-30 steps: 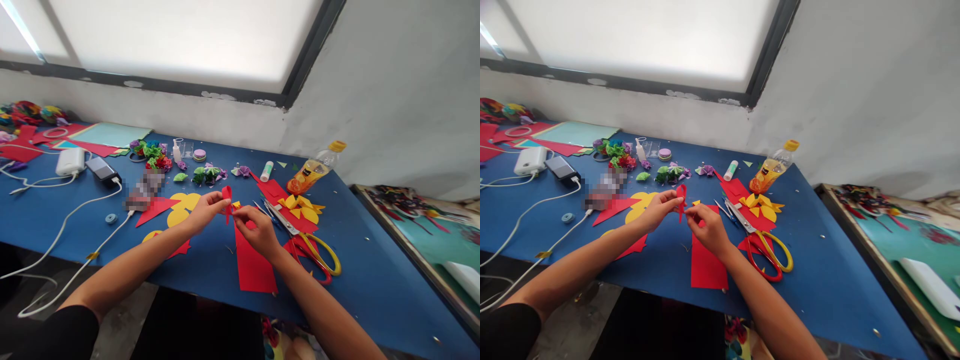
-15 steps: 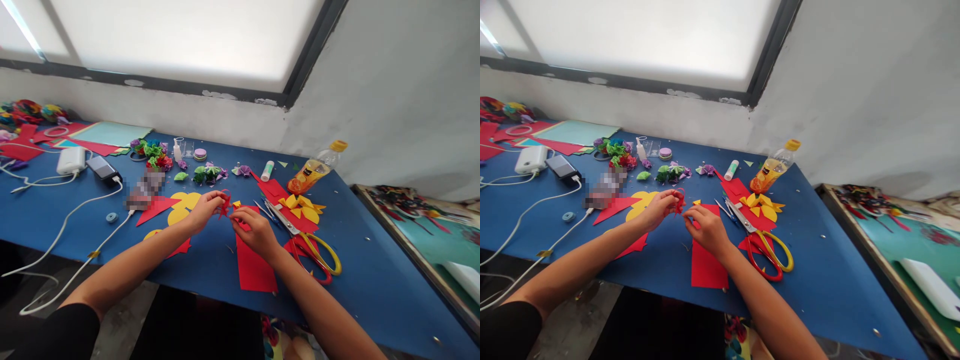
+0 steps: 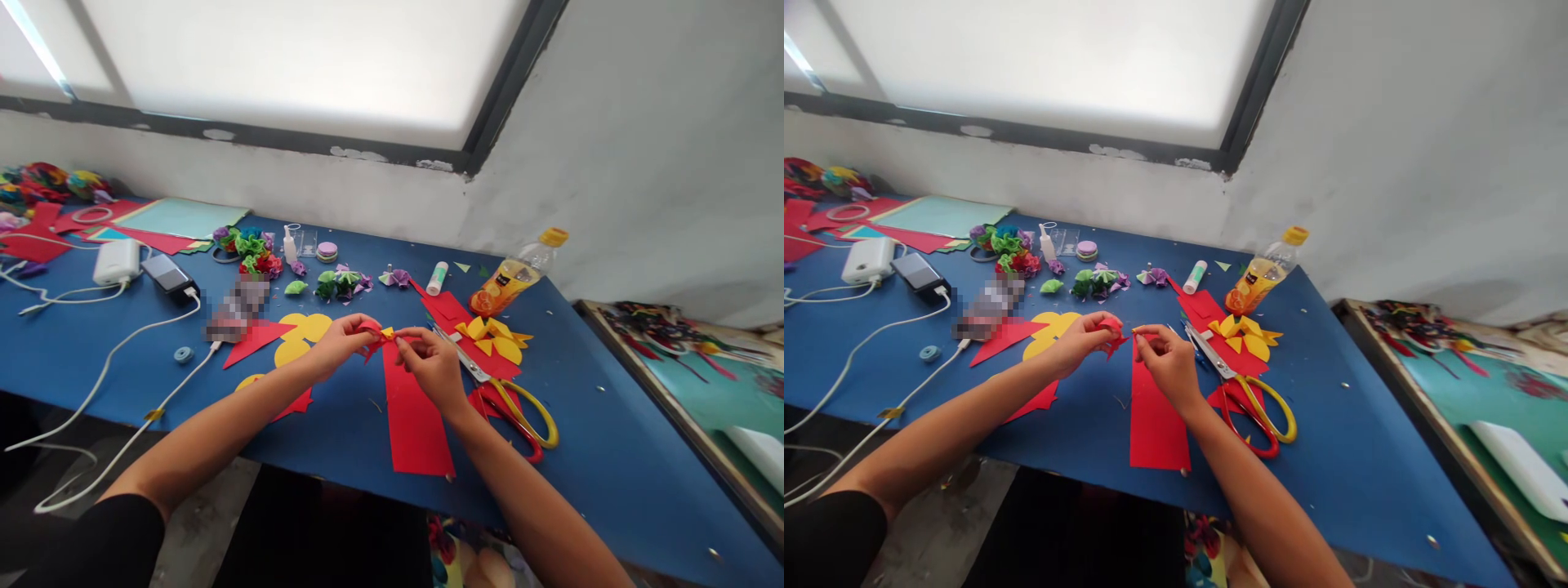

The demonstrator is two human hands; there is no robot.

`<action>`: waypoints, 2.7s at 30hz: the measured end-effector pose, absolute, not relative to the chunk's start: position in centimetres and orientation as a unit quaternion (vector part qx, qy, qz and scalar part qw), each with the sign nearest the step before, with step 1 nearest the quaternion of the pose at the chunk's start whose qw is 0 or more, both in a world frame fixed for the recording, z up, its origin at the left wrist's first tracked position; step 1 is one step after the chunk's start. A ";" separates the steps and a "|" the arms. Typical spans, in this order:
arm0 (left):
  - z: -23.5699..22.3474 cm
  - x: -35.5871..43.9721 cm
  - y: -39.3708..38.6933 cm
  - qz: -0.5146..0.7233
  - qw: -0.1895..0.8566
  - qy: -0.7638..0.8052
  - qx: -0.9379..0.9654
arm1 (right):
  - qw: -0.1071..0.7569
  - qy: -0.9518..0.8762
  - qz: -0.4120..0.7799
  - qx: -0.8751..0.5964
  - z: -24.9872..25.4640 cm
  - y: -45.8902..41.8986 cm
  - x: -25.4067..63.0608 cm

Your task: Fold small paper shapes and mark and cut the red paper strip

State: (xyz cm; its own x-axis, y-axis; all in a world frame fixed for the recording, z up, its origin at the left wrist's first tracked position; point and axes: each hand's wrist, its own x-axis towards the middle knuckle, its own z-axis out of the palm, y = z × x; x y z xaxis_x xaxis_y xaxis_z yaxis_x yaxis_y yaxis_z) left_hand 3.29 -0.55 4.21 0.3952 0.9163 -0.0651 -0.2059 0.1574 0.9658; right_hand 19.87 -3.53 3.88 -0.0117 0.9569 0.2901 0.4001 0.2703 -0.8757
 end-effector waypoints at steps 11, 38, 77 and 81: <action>3.8 3.6 -0.9 0.350 0.695 0.328 0.536 | 0.460 -0.671 0.286 -0.507 3.2 -3.2 19.8; 2.7 3.9 -0.5 0.389 0.653 0.344 0.552 | 0.405 -0.768 0.172 -0.465 2.9 -2.9 20.3; 2.8 3.2 -1.0 0.475 0.322 0.364 0.733 | 0.473 -0.602 0.462 -0.447 2.6 -2.9 19.7; 2.7 3.2 -1.0 0.462 0.341 0.359 0.736 | 0.472 -0.596 0.467 -0.452 2.5 -2.9 19.7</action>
